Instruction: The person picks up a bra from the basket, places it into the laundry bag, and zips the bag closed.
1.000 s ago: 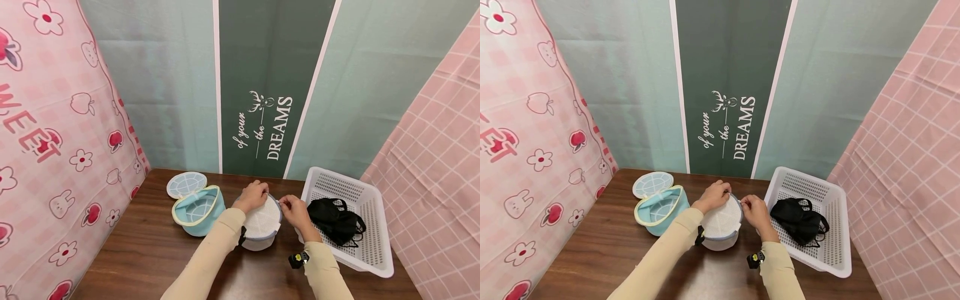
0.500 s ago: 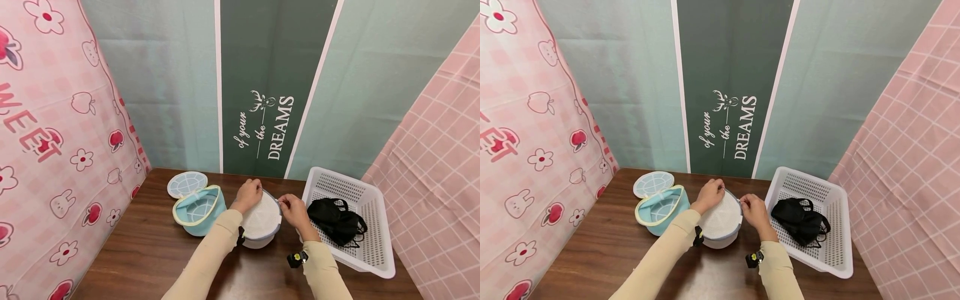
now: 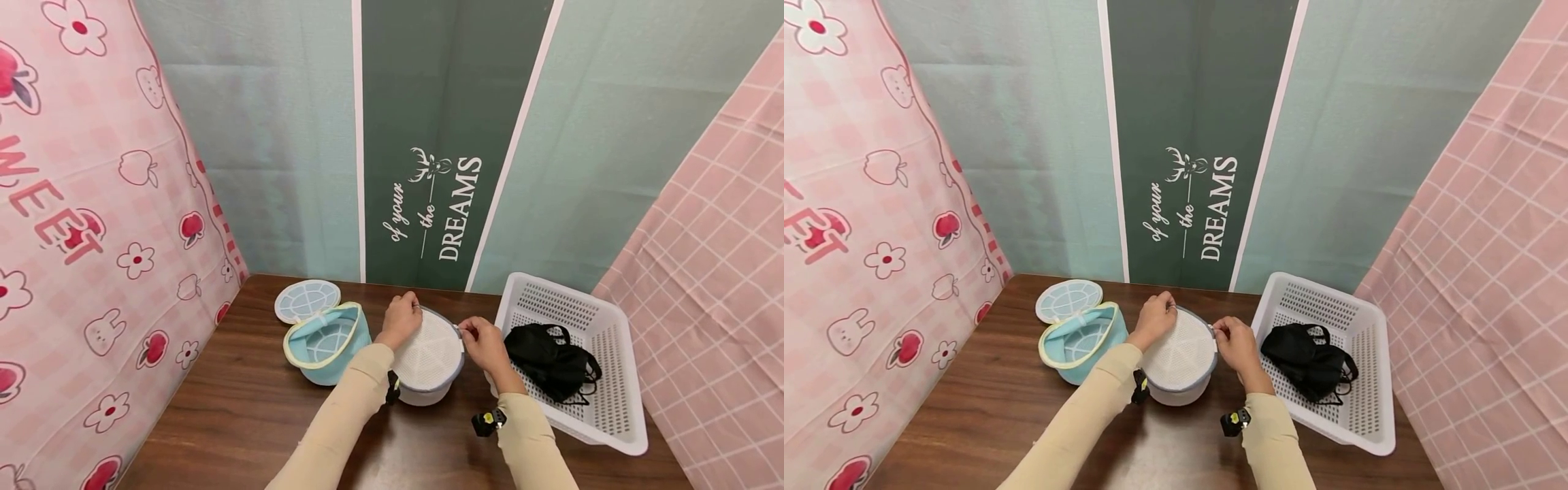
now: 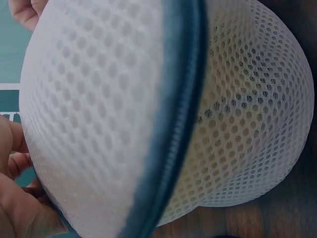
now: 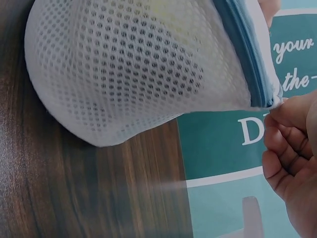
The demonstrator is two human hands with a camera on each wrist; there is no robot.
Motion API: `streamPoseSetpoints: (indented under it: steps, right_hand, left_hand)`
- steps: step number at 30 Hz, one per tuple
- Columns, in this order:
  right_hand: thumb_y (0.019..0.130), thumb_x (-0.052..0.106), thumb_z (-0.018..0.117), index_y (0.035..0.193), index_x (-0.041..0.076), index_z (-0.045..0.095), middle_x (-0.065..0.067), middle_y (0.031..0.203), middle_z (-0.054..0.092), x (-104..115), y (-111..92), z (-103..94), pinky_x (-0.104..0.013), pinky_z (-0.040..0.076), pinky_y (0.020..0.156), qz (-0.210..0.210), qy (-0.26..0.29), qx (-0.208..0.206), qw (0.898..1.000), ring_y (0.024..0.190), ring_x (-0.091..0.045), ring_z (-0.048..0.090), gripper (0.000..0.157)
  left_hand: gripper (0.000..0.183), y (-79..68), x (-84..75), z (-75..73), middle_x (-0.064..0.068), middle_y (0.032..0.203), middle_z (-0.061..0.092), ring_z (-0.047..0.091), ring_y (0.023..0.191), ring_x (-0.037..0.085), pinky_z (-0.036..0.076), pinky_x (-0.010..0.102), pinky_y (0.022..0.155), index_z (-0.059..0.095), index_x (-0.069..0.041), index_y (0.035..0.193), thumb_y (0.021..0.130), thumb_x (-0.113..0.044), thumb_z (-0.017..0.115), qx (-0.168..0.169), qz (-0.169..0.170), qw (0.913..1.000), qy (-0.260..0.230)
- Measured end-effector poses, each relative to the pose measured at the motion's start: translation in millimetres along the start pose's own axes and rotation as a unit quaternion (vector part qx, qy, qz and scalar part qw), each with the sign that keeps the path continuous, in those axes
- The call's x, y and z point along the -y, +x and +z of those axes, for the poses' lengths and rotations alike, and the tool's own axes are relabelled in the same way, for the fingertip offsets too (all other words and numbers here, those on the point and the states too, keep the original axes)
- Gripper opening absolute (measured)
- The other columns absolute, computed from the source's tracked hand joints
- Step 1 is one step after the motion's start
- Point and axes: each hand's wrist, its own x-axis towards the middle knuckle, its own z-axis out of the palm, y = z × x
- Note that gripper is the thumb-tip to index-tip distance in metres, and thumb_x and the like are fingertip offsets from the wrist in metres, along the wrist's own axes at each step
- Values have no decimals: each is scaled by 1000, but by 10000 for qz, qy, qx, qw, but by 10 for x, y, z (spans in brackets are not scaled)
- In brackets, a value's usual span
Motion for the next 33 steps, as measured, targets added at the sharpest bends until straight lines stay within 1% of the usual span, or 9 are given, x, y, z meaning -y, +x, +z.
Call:
streamPoseSetpoints:
  steps: [10,13,17,21,24,29,33]
  right_hand:
    - [79,-6,64,79,4,63,-4,74,55,-45,-14,-39,-33,42,57,124,-25,35,9999,63,-17,49,10]
    - [79,-6,64,79,4,63,-4,74,55,-69,-21,-54,-34,42,57,138,-63,29,9999,63,-17,49,11]
    - [78,-7,65,79,4,63,-5,74,55,-90,-24,-76,-33,42,57,115,-96,18,9999,64,-17,49,12]
    - [77,-8,66,78,4,63,-4,74,55,-107,-14,-82,-33,42,56,39,-89,-48,9999,63,-17,49,12]
    - [77,-7,66,77,4,63,-4,73,56,-122,5,-76,-33,42,56,68,-128,-91,9999,62,-17,49,11]
    - [80,-3,62,79,2,64,-6,74,56,-147,66,-57,-34,42,58,391,-216,-51,9990,64,-19,50,6]
    - [81,-1,60,81,1,64,-8,75,56,-145,82,-55,-35,42,59,725,-288,102,9969,66,-22,51,5]
  left_hand:
    - [10,-38,-31,88,3,75,44,46,71,21,39,34,59,51,-11,78,86,-10,57,-314,-320,9980,-450]
    - [11,-41,-29,94,4,73,45,47,73,21,39,35,62,51,-11,77,86,-10,56,-469,-461,9961,-590]
    - [11,-31,-21,93,4,71,46,48,75,23,39,38,66,51,-10,77,87,-10,55,-574,-614,9939,-713]
    - [9,-20,-8,98,4,71,47,48,76,22,39,37,67,52,-10,79,87,-11,55,-491,-634,9937,-789]
    - [7,-15,6,96,3,74,49,48,78,22,40,36,68,55,-9,81,88,-11,55,-399,-703,9925,-922]
    - [9,-3,22,83,4,82,55,51,82,22,42,35,72,61,-8,89,90,-12,53,-119,-879,9886,-1217]
    - [12,-5,45,85,5,89,60,55,86,22,45,35,75,64,-6,95,90,-11,53,138,-1020,9863,-1290]
